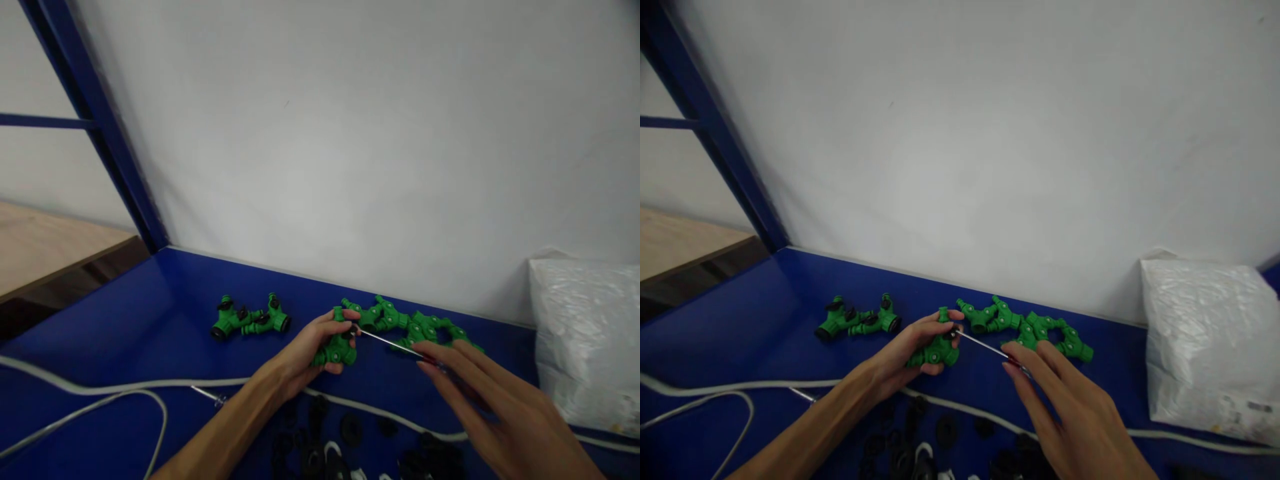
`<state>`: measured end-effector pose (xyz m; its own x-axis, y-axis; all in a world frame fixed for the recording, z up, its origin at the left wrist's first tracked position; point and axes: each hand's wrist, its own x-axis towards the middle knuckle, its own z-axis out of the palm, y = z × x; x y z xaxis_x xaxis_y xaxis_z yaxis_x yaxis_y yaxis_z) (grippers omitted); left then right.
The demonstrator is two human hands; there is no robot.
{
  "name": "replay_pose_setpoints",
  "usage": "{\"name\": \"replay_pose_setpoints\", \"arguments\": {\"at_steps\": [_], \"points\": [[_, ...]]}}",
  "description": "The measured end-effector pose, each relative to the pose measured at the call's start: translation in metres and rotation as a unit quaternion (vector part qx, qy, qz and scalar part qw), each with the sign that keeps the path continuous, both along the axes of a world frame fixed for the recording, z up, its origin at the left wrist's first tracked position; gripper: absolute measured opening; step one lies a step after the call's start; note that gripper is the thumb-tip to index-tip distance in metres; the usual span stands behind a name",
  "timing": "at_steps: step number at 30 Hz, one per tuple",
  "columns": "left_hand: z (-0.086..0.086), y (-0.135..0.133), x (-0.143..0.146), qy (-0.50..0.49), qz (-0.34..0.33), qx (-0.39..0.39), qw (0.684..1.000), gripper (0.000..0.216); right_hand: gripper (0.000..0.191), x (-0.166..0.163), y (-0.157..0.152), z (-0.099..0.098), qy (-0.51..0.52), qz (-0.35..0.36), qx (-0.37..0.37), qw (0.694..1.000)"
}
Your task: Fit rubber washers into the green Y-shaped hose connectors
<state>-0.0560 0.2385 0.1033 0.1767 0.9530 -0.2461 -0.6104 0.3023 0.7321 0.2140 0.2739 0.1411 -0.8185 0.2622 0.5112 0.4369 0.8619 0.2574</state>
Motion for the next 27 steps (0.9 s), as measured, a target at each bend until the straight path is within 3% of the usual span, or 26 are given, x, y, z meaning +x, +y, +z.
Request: {"name": "replay_pose_setpoints", "arguments": {"at_steps": [4, 16, 23, 27], "points": [[-0.001, 0.002, 0.002, -0.001, 0.008, -0.014, 1.000, 0.029, 0.052, 0.005, -0.004, 0.005, -0.058, 0.017, 0.066, 0.996], [-0.002, 0.001, 0.004, 0.013, 0.010, -0.007, 1.000, 0.023, 0.057, -0.012, -0.008, 0.009, -0.086, 0.039, 0.118, 0.989], [-0.002, 0.002, 0.005, 0.027, 0.011, 0.000, 1.000, 0.024, 0.060, -0.009, -0.007, -0.001, -0.118, 0.007, 0.105, 0.987], [-0.007, 0.004, 0.005, 0.043, 0.017, 0.004, 0.999, 0.026, 0.056, -0.018, -0.004, 0.008, -0.096, 0.037, 0.074, 0.992]]}}
